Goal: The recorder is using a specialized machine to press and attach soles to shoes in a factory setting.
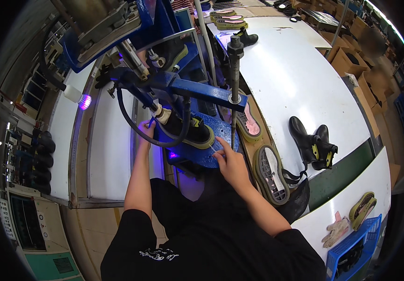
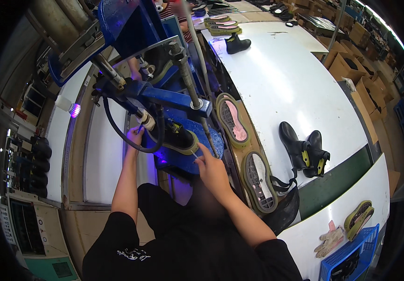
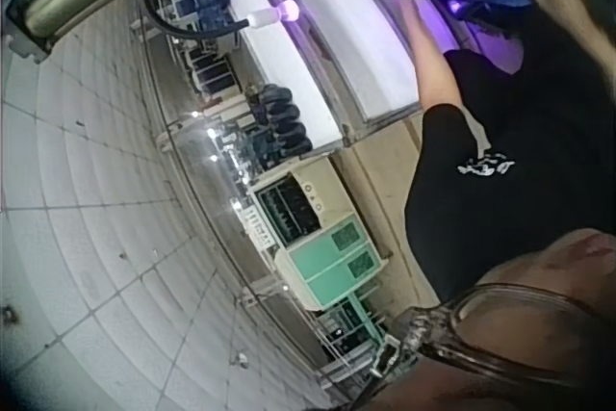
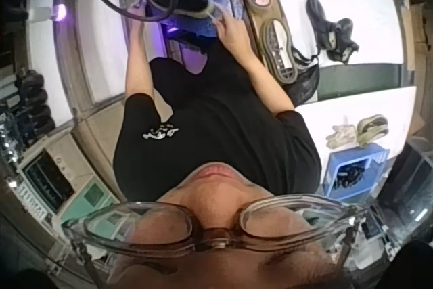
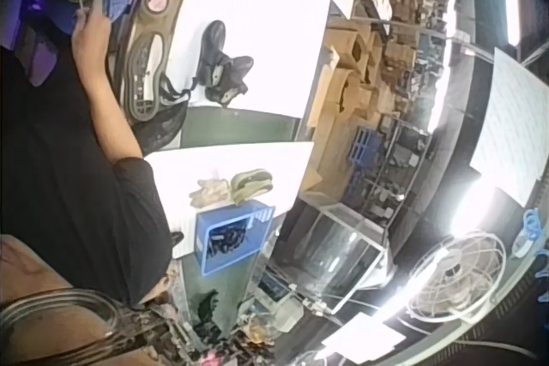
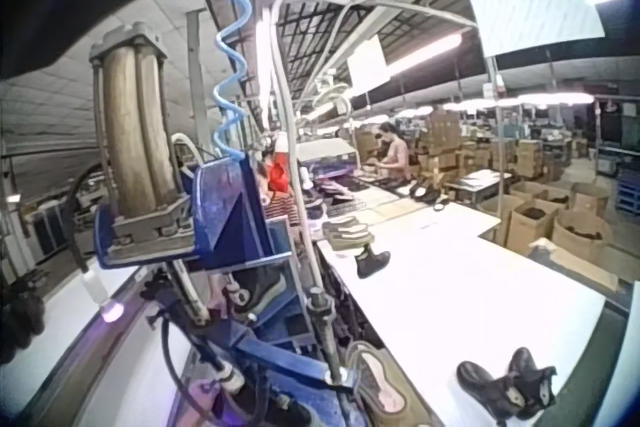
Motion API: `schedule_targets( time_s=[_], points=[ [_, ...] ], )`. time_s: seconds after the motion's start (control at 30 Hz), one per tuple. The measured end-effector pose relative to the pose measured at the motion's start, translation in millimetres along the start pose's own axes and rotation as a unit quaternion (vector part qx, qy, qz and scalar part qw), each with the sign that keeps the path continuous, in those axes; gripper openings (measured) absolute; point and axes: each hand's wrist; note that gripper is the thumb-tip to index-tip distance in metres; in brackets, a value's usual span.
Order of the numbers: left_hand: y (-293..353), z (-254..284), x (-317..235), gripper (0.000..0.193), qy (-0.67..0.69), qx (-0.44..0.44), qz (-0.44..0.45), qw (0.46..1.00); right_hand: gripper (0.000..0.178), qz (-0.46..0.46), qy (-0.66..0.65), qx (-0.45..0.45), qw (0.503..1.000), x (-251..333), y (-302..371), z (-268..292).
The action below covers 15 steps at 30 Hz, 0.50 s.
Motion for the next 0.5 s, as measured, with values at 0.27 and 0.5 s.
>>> schedule_targets(
  time_s=[0.27, 0.5],
  points=[
    [-15, -1, 3, 0.044, -0.040, -0.041, 0.015, 0.998, 0.025, 0.002, 0.294, -0.069, 0.953, -13, -30, -27],
    [-20, -4, 15, 0.047, 0.020, -0.003, 0.020, 1.000, 0.024, 0.001, 0.294, -0.081, 0.952, -19, -42, -31]
  ],
)
Point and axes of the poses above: each hand's wrist, its own y-axis away from the middle knuckle, its own z-axis out of the back of the hand, x = y × z, and after that the axes turned 9 degrees about x, right-handed
